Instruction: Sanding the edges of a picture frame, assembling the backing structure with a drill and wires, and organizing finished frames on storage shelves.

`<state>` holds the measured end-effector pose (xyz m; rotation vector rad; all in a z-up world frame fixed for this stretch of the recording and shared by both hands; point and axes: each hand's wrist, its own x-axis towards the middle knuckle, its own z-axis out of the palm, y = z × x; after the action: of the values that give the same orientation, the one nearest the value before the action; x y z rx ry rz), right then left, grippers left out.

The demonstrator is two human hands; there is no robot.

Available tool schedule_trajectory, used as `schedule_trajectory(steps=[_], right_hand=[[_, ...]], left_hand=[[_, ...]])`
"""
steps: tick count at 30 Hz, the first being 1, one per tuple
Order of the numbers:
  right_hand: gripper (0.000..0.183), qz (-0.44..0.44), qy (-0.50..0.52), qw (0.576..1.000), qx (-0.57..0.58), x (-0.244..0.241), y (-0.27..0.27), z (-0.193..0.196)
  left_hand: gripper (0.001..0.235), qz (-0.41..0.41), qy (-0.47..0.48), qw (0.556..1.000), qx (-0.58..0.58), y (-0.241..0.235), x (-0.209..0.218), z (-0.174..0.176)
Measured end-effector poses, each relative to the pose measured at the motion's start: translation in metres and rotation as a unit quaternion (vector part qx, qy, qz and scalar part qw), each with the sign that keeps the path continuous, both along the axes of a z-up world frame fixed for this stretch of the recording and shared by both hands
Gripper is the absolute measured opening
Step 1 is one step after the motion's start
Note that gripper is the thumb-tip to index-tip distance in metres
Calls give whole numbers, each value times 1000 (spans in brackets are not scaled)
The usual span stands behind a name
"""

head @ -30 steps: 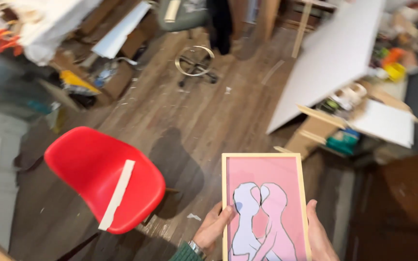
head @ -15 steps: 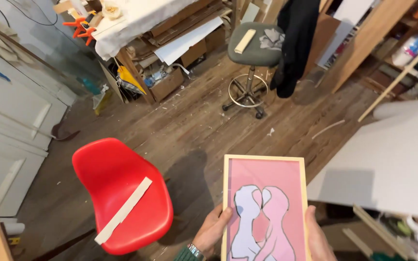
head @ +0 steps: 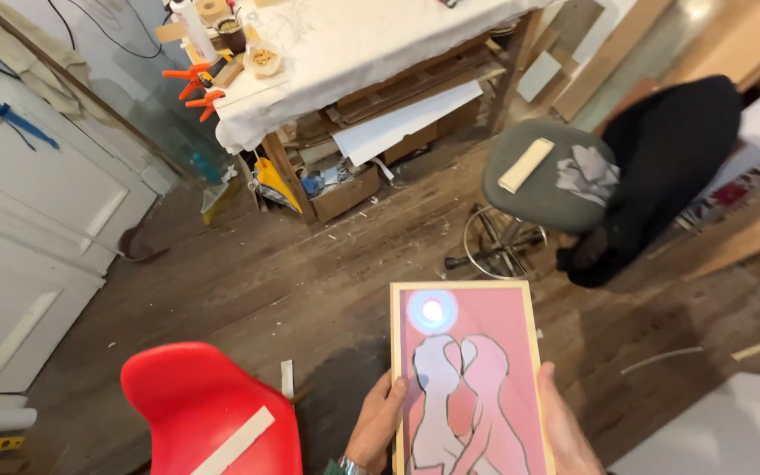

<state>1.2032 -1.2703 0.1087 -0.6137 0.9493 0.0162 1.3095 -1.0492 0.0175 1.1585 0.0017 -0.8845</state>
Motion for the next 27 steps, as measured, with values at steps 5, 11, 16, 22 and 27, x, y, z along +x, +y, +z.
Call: schedule_trajectory(steps=[5,11,16,22,27], right_hand=[[78,84,112,989,-40,155,-66,1],[83,72,32,997,18,318,-148,-32],[80,72,-5,997,3,448,-226,-59],[81,106,-31,994,-12,614,-313,-43],[83,160,-47,983,-81,727,-396,-76]], left_hand=[[56,23,14,998,50,-52,144,-3],[58,51,11,998,47,-122,302,7],[61,69,-18,997,12,-196,429,-13],[62,78,13,995,65,-294,590,4],[62,117,18,991,68,-361,698,1]])
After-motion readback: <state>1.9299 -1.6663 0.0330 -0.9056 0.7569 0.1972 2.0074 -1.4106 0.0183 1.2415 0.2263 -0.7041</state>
